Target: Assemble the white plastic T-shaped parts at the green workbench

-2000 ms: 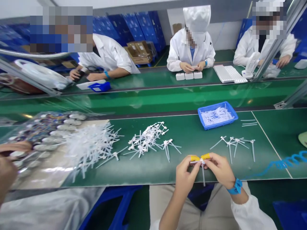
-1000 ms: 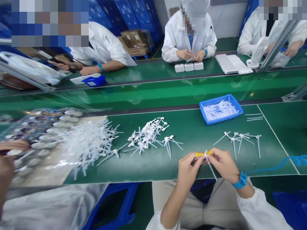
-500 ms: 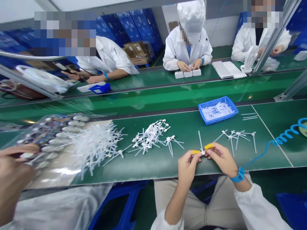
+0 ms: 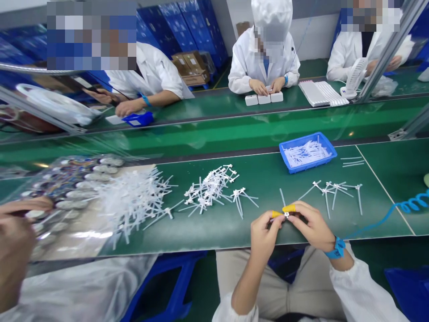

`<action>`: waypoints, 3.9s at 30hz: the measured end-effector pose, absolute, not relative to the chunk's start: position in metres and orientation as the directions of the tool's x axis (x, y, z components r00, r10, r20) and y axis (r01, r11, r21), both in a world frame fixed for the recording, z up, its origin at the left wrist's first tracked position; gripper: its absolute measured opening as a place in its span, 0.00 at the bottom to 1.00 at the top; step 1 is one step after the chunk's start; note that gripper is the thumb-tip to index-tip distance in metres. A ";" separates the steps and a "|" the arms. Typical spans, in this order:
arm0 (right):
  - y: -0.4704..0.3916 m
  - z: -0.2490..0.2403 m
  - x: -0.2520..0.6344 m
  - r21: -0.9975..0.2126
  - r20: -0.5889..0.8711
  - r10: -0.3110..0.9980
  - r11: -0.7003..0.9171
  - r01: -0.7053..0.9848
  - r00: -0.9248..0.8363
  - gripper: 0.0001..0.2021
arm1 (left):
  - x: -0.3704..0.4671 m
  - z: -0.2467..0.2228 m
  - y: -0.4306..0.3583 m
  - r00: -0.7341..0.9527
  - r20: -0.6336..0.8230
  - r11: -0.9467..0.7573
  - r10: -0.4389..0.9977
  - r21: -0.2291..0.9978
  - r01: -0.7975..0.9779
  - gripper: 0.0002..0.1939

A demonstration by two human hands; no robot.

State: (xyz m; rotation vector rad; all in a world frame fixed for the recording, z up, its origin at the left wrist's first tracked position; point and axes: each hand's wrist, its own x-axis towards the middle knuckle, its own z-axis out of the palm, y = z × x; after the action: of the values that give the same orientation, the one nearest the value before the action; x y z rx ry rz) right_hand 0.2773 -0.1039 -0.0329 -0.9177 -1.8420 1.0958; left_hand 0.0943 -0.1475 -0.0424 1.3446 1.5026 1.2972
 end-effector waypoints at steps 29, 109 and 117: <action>-0.108 -0.028 0.277 -0.936 0.132 0.933 0.229 0.267 -0.336 0.12 | 0.092 -0.034 -0.144 -0.154 0.197 -0.141 0.968 0.938 0.316 0.09; -0.085 -0.050 0.281 -0.997 0.063 0.998 0.062 -0.049 -0.023 0.25 | 0.046 -0.054 -0.128 0.098 0.475 -0.471 0.875 0.784 0.404 0.11; 0.017 0.005 0.327 -0.815 0.340 0.934 0.351 0.462 -0.110 0.17 | 0.051 -0.068 -0.127 0.173 0.415 -0.434 0.893 0.693 0.576 0.15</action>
State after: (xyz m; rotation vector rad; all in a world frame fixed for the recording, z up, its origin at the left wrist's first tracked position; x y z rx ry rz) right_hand 0.3265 0.0165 0.0053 -1.2475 -1.7264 0.6681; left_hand 0.0513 -0.1273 -0.0681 2.0783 1.3898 1.1486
